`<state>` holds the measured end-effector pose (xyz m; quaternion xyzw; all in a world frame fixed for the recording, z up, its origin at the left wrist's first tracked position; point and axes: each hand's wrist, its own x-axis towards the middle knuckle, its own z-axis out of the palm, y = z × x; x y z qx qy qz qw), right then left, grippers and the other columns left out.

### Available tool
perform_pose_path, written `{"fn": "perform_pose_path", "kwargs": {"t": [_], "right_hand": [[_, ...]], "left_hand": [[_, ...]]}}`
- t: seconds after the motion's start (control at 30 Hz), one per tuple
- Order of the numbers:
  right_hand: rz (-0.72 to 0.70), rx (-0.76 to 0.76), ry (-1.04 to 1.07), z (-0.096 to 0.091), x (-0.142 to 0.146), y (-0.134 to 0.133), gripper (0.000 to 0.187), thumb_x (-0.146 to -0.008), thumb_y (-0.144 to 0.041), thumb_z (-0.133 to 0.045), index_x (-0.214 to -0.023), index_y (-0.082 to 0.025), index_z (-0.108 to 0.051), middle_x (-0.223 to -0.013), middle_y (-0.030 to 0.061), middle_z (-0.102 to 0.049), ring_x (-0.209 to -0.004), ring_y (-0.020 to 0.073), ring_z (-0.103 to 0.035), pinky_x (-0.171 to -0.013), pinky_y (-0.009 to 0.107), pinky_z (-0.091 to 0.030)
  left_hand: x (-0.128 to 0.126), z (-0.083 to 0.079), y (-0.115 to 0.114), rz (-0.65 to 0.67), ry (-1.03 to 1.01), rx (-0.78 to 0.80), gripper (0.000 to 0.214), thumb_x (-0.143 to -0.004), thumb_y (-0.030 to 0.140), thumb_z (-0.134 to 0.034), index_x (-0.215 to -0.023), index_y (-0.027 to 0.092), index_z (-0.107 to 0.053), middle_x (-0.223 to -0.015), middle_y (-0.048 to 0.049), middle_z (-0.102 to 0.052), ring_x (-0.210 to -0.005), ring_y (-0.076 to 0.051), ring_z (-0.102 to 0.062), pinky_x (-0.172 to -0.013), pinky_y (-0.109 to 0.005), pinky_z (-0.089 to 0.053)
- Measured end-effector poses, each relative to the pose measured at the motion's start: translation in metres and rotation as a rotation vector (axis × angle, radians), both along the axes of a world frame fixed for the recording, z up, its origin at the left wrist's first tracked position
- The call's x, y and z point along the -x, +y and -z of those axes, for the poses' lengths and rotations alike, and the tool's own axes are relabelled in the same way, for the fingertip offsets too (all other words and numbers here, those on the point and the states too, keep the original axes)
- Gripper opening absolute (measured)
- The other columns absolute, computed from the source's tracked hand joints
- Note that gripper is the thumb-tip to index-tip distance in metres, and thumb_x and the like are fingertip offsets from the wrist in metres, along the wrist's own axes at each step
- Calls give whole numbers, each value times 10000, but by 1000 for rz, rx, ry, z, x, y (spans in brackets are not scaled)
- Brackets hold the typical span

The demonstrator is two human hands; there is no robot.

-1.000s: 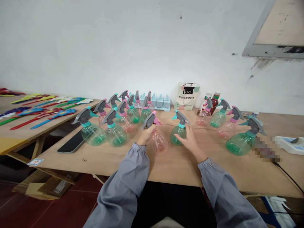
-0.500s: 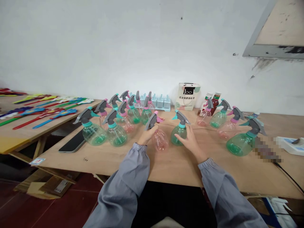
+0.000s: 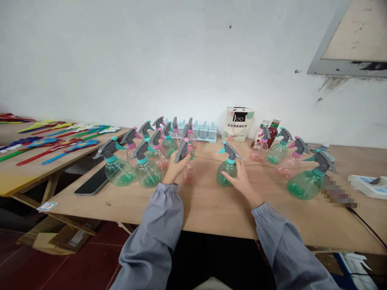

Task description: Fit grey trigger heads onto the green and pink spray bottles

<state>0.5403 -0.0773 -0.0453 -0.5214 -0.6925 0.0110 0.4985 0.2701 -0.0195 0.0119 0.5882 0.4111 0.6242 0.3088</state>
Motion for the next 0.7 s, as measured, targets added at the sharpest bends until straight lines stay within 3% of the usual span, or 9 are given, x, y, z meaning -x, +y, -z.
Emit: {"fn": "perform_pose_path", "kwargs": {"t": [0.13, 0.27, 0.43, 0.57, 0.7], "right_hand": [[-17, -3, -5, -1, 1, 0, 672, -827, -558, -681, -1379, -226, -487, -1309, 164, -586, -1284, 368, -537, -1092, 584, -436], [-13, 4, 6, 0, 1, 0, 678, -824, -553, -687, -1381, -223, -484, -1310, 164, -580, -1289, 367, -535, -1092, 582, -434], [10, -10, 9, 2, 1, 1, 642, -822, -570, -686, -1322, -203, -519, -1262, 167, -580, -1264, 361, -551, -1083, 569, -446], [7, -20, -13, 3, 1, 2, 640, -841, -590, -661, -1338, -219, -504, -1264, 156, -581, -1272, 352, -545, -1092, 571, -442], [9, -11, -8, 4, 0, 2, 659, -839, -603, -660, -1351, -224, -496, -1271, 157, -577, -1263, 354, -550, -1089, 581, -443]], "left_hand": [[15, -5, 6, -123, 42, -14, 185, -673, 282, -684, -614, 192, -533, -572, 55, -440, -565, -91, -412, -536, -223, -348], [18, -2, 18, -218, 77, -131, 213, -726, 316, -678, -636, 195, -528, -593, 60, -424, -577, -86, -380, -558, -226, -349], [13, 5, 43, -395, 145, -200, 168, -756, 315, -676, -848, 191, -612, -699, 45, -557, -656, -112, -504, -670, -247, -414], [8, 6, 60, -416, 140, -151, 245, -752, 328, -706, -904, 194, -568, -783, 9, -625, -750, -150, -598, -764, -282, -470], [7, 5, 52, -486, 97, -189, 555, -683, 370, -807, -1080, 191, -463, -1117, -108, -615, -1065, -238, -610, -979, -398, -473]]}}
